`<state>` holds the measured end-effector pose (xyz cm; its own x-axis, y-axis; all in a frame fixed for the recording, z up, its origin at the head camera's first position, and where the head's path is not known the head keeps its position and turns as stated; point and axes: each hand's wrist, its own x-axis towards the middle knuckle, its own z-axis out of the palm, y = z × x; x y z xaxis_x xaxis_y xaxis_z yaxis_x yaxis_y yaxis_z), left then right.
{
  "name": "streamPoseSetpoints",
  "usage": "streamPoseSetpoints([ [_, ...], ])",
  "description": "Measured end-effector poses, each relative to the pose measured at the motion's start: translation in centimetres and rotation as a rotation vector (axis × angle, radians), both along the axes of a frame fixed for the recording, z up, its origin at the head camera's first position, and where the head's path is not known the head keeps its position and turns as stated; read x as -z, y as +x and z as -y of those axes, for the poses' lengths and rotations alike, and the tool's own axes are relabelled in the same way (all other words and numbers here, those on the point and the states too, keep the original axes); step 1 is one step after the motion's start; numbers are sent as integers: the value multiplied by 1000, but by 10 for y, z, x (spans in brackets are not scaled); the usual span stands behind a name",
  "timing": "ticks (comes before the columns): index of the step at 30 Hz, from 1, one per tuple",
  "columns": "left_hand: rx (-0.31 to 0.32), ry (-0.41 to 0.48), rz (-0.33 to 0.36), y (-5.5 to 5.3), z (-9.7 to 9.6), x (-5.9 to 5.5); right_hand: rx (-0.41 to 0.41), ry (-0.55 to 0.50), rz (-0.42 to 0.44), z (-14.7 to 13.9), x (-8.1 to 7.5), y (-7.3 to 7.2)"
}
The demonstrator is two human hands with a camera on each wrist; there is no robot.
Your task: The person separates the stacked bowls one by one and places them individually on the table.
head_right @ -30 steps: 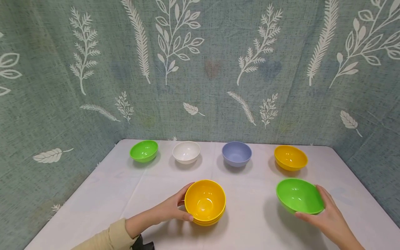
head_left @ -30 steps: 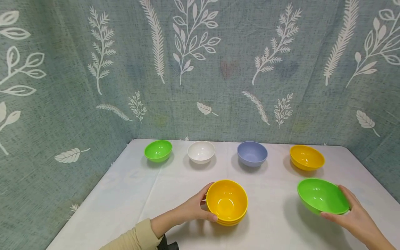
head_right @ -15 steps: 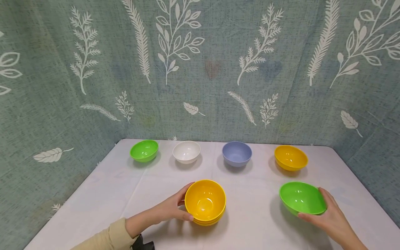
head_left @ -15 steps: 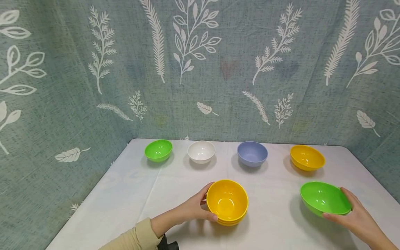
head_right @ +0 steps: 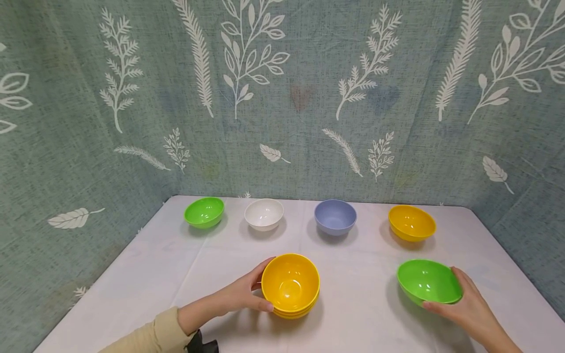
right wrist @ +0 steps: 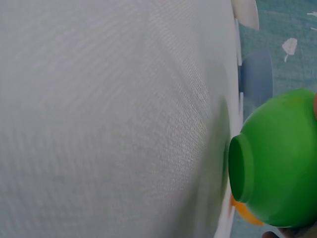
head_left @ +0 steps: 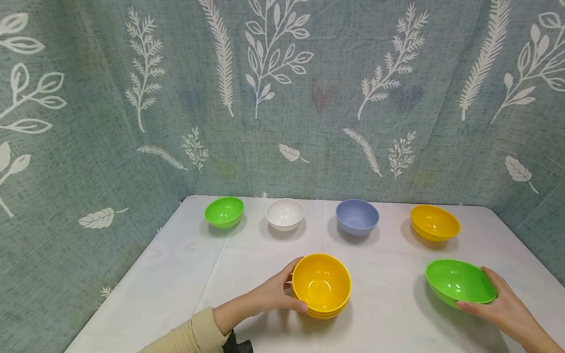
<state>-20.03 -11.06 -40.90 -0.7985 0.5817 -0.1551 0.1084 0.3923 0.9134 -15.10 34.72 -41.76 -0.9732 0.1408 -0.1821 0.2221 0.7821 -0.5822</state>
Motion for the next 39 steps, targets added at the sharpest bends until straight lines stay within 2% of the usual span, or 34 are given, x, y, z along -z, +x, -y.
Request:
streamPoseSetpoints([
  [5, 7, 0, 3, -1, 0, 1, -2, -2, 22, -2, 4, -3],
  [11, 8, 5, 0, -1, 1, 2, -55, 29, -18, -8, 9, -2],
  [13, 8, 8, -1, -1, 1, 2, -76, 25, 2, -11, 11, -1],
  [18, 9, 20, -3, 0, 1, 2, -99, -20, 113, -16, 10, 2],
  [21, 9, 25, -5, 0, 2, 2, -107, -20, 138, -18, 8, 4],
  [33, 10, 11, 2, 0, 1, -1, -94, -70, 188, -22, 11, 11],
  [39, 19, 23, 3, -1, 2, 1, -48, -141, 232, -22, 14, 10],
])
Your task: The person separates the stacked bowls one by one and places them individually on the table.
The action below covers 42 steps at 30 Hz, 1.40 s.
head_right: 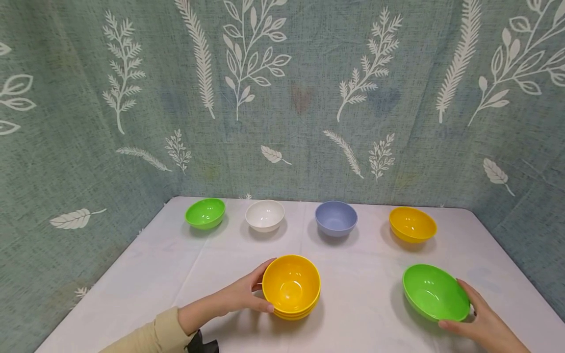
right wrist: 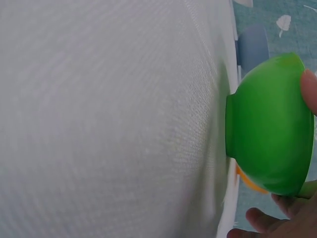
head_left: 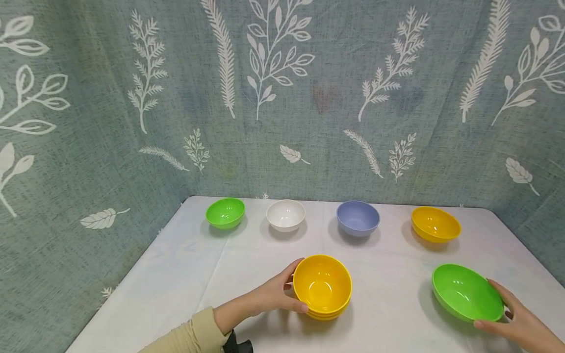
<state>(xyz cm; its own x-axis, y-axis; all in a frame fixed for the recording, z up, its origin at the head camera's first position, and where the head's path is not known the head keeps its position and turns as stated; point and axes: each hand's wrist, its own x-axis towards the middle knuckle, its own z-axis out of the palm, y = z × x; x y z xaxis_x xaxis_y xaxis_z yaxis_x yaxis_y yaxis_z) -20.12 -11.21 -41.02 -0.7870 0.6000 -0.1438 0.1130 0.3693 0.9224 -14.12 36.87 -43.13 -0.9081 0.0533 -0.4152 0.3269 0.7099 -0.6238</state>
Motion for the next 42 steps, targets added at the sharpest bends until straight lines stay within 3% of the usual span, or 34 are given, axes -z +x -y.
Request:
streamPoseSetpoints([
  [5, -8, 0, 27, 0, 0, 1, -4, 12, -12, -11, 13, -4],
  [9, -16, -10, 38, 1, 1, 0, -57, 78, -116, -21, 17, -8],
  [13, -14, -2, 35, 1, 1, -1, -97, 94, -284, -11, -5, -3],
  [16, -14, 1, 39, 1, 1, -2, -105, 63, -349, 2, -22, 0],
  [23, -15, -2, 58, 1, 1, -2, -122, -4, -351, 17, -39, -5],
  [36, -7, 6, 54, 1, 2, 1, -232, -69, -528, 56, -45, -15],
  [42, -15, 2, 44, 2, 3, 2, -256, -86, -498, 75, -54, -20],
])
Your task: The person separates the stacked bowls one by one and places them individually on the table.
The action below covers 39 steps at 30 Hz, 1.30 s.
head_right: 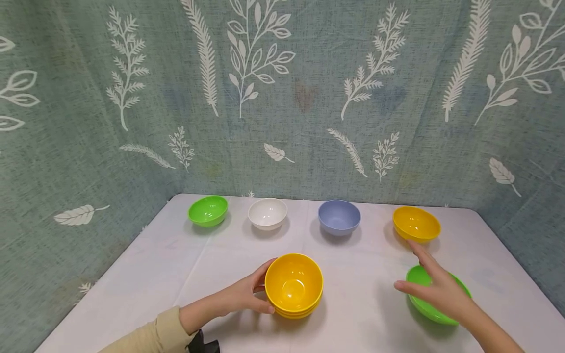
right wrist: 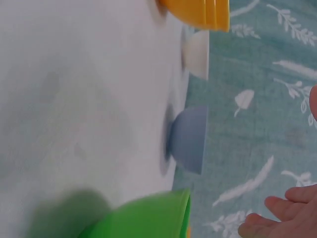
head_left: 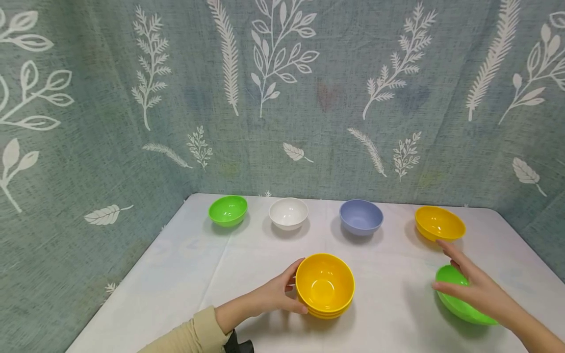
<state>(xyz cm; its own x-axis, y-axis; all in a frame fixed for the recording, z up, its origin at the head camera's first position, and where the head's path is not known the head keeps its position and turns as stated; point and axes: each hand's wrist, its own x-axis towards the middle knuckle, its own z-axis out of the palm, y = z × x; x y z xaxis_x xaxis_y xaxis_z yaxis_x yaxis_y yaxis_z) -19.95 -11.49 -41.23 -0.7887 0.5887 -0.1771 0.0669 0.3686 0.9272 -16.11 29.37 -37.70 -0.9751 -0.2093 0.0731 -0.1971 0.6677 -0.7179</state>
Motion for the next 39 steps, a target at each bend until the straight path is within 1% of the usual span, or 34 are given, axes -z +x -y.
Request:
streamPoseSetpoints([
  [3, 2, -1, -5, 1, 0, 0, -18, -17, 29, 13, -3, -1],
  [8, 3, 2, -16, 1, 0, 0, -92, -97, 21, 35, -5, -2],
  [11, 0, 2, -15, 2, 0, 1, -113, -93, 15, 47, -6, -1],
  [15, -6, 6, -11, 2, 0, 1, -133, -71, -26, 62, -5, -1],
  [18, -13, 8, -9, 2, 0, 1, -147, -73, -46, 68, -4, -2],
  [25, -5, 18, -13, 1, 0, 2, -228, -123, -91, 80, -3, -6],
  [39, -13, 36, -24, 3, -1, 4, -267, -155, -54, 105, 7, -9],
])
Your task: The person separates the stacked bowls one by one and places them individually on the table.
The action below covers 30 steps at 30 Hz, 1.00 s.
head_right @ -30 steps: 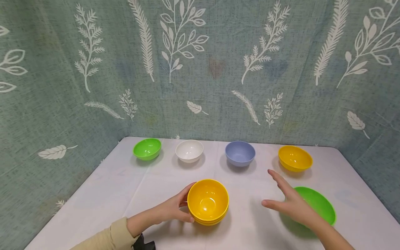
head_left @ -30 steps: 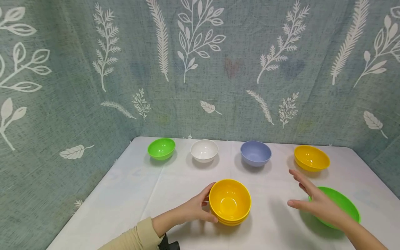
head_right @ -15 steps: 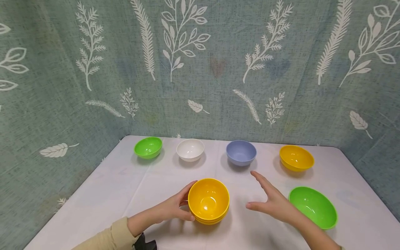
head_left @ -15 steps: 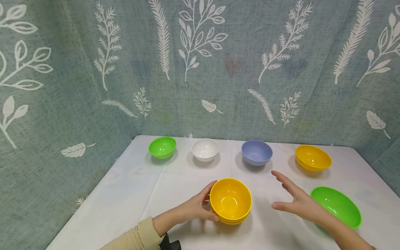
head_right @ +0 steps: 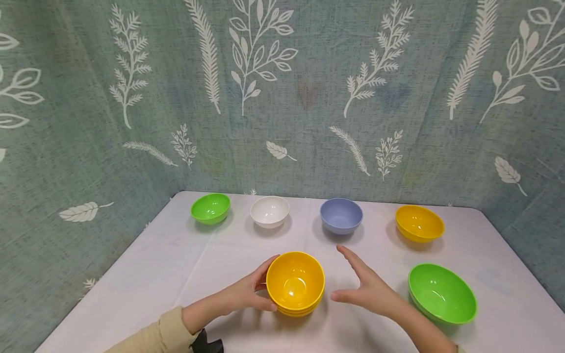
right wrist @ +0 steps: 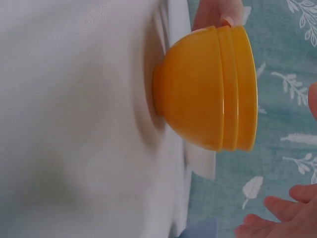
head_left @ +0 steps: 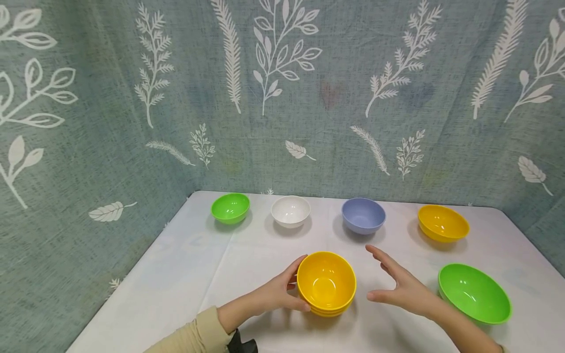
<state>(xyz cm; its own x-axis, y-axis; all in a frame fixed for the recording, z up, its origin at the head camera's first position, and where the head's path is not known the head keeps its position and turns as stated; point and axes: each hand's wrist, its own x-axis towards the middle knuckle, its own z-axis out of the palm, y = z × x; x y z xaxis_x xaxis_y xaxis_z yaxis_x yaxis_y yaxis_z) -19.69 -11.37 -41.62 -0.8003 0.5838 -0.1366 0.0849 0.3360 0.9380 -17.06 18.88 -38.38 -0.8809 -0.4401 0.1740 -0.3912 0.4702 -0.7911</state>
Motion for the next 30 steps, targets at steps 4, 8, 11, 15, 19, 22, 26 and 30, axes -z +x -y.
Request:
streamPoseSetpoints([
  [4, -11, 3, 12, 0, -1, 0, -30, -3, -16, 7, 5, -2],
  [8, -8, 14, 21, 0, -1, -1, -56, 8, -44, 15, 9, -4],
  [11, 4, 24, 20, 0, -1, -1, -61, 12, -29, 20, 11, -5],
  [15, 6, 27, 17, 0, -2, 0, -90, 13, -30, 29, 13, -7],
  [19, -4, 15, 18, 0, -1, 0, -122, 11, -21, 37, 13, -8],
  [22, -7, 3, 15, 0, -1, 1, -134, 12, 22, 43, 14, -8],
  [26, -2, 2, 6, 1, 0, 2, -145, 16, 71, 48, 15, -8],
  [30, 9, 18, -1, 0, 0, 2, -166, 14, 55, 53, 17, -10],
])
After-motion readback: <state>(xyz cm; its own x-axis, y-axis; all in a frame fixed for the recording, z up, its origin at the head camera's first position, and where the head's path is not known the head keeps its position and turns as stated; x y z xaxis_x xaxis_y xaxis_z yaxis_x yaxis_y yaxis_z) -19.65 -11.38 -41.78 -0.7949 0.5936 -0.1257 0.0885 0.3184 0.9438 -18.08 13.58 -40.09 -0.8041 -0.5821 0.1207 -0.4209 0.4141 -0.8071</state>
